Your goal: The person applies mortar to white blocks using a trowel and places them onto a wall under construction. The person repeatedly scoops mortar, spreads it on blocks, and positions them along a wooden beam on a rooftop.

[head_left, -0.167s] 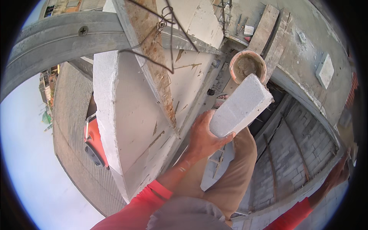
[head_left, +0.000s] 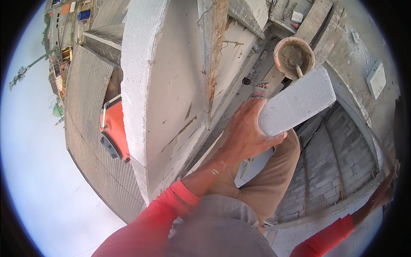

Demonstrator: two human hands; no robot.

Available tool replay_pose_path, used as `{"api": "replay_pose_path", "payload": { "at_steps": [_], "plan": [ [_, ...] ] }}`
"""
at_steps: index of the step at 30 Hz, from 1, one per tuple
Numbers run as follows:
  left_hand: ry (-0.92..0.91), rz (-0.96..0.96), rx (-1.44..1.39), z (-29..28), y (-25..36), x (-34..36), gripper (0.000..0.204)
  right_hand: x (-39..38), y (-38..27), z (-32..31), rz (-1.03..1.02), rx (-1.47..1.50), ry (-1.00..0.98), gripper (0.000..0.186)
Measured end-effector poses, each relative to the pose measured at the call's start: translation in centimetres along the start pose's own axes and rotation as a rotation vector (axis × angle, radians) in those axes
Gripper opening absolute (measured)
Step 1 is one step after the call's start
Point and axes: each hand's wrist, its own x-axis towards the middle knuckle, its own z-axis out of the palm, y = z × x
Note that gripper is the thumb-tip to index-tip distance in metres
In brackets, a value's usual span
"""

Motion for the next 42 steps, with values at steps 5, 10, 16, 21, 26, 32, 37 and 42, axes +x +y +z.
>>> {"api": "replay_pose_path", "payload": {
  "at_steps": [5,10,16,21,26,32,37,42],
  "plan": [
    [-0.003,0.046,-0.039,-1.3,1.0,-1.2,0.080,0.8,-0.9,0.2,0.041,-0.240,0.133,0.056],
    [-0.016,0.016,-0.023,-3.4,2.4,-3.3,0.079,0.5,-3.9,0.4,-0.029,-0.228,0.128,0.047],
    [0.020,0.007,-0.070,-6.1,3.6,-5.5,0.079,0.2,-4.2,1.9,-0.024,-0.174,0.119,0.043],
    [-0.023,-0.051,-0.060,-8.1,3.2,-6.9,0.075,0.3,-3.4,2.0,-0.017,-0.162,0.120,0.046],
    [-0.051,-0.133,-0.099,-9.9,2.1,-8.0,0.070,0.0,-4.0,2.2,0.002,-0.176,0.126,0.045],
    [-0.078,-0.165,-0.112,-11.5,0.9,-8.4,0.069,-0.8,-4.9,2.7,-0.014,-0.163,0.145,0.038],
    [-0.077,-0.191,-0.150,-12.8,0.8,-9.2,0.073,-0.9,-4.8,3.2,-0.088,-0.106,0.187,0.039],
    [-0.104,-0.249,-0.202,-14.2,0.7,-10.9,0.072,-0.9,-4.8,3.1,-0.033,-0.185,0.134,0.045]
  ]
}}
